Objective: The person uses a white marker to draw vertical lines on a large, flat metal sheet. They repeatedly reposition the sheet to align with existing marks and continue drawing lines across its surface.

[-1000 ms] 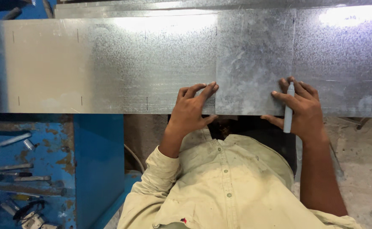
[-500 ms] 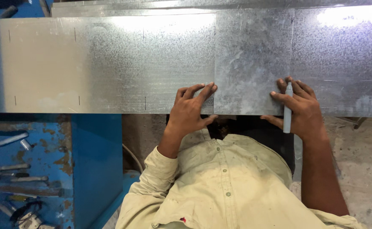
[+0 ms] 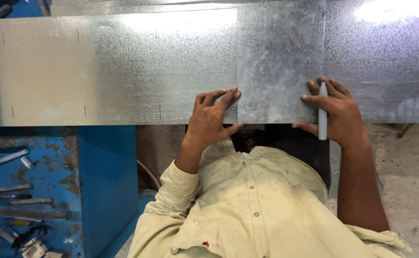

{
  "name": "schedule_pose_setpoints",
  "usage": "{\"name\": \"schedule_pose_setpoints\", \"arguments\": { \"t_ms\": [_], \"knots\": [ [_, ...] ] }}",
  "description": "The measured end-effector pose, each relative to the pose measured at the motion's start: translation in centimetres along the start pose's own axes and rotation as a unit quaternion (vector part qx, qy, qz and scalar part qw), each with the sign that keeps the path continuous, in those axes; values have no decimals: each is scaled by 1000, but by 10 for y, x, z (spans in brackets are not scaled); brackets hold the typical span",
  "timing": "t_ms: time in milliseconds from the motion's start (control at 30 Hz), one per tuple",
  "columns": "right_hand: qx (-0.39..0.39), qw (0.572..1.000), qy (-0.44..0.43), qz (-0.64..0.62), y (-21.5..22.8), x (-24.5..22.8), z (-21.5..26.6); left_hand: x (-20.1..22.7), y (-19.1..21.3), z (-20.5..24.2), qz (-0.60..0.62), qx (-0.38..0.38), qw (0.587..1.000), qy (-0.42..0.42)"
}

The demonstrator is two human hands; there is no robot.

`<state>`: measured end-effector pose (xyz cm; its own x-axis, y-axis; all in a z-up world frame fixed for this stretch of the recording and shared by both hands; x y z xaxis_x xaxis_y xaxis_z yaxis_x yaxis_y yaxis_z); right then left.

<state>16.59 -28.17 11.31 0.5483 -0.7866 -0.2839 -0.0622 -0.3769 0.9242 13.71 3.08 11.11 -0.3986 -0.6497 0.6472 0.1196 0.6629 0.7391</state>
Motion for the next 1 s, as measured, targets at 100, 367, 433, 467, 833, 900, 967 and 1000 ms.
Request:
{"name": "schedule_pose_setpoints", "arguments": {
  "t_ms": [100, 367, 433, 467, 833, 900, 967, 1000],
  "knots": [
    [7, 1000, -5, -5, 0, -1, 3, -1, -2, 1, 1, -3, 1000, 5],
    [18, 1000, -21, 8, 0, -8, 7, -2, -2, 2, -7, 7, 1000, -4],
    [22, 1000, -14, -3, 1, -6, 6, -3, -5, 2, -7, -2, 1000, 4],
    [23, 1000, -13, -10, 1, -4, 6, -3, -5, 2, -3, -3, 1000, 7],
    [25, 1000, -4, -2, 0, -4, 5, -2, -3, 1, -12, -6, 1000, 17],
    [21, 1000, -6, 4, -2, -3, 6, -4, -3, 2, -8, -4, 1000, 15],
    [18, 1000, -10, 12, -3, -2, 8, -4, -5, 3, -3, -4, 1000, 15],
    [20, 1000, -10, 8, -4, -2, 9, -4, -4, 2, -1, -3, 1000, 15]
  ]
}}
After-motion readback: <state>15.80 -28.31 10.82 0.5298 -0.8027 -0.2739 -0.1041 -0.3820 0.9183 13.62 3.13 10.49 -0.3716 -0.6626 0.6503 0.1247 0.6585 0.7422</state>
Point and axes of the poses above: each hand's wrist, its own z-axis away from the middle knuckle, its own y-axis out of the back of the hand, x = y × z, the point moved 4 cm from there along -z, towards the middle knuckle, and after that the axes turned 11 degrees about z, right-handed, at the moved point
